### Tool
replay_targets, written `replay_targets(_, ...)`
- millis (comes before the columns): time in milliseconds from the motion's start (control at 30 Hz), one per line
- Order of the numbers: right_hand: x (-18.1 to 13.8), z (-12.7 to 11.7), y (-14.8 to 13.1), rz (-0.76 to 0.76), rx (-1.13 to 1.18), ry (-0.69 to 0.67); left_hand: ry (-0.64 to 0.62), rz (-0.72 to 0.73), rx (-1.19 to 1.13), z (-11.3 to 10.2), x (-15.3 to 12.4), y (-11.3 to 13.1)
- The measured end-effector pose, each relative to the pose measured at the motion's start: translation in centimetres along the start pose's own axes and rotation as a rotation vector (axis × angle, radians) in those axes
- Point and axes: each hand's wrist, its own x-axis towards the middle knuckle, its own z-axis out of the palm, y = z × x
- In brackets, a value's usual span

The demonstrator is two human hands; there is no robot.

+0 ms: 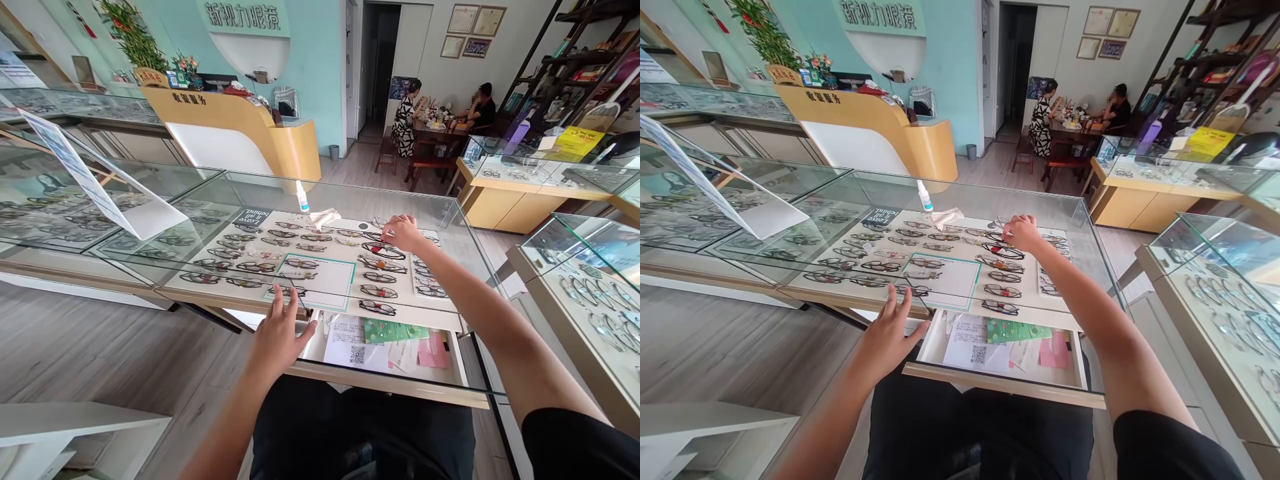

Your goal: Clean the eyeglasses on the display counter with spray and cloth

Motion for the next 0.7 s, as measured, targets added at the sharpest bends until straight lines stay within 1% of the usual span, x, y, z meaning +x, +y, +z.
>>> replay_targets(100,0.2,0.0,0.5,0.002,0.003,-0.009,0.009,0.008,-0.008,0.1,0.0,-0.1)
replay_targets(267,0.3,-0.1,0.8,-0.006,0.004,-0.026,-0.01,0.007,-0.01,-0.1,0.0,0.0)
replay_targets(467,0.0,-0.4,0.5,-0.018,-0.003,-0.024,0.021,0.017,-0.006,0.2,0.0,-0.1)
replay_targets(567,-0.5,-0.9,0.0,0.0,-0.012,-0.005,0.012,0.006,-0.001,0.3,0.0,-0.1)
replay_targets(633,-1.2,-2.0,-0.9,0.012,-0.019,0.048,-0.002,-0.001,-0.003,0.2,0.0,-0.1)
replay_targets(667,-1.7,-2.7,-1.7,0.01,-0.017,0.097,-0.004,0.0,-0.005,0.1,0.0,-0.1)
replay_targets(700,-2.4,-3.7,-2.8,0.0,-0.002,0.174,-0.003,0.004,-0.006,0.1,-0.1,-0.1)
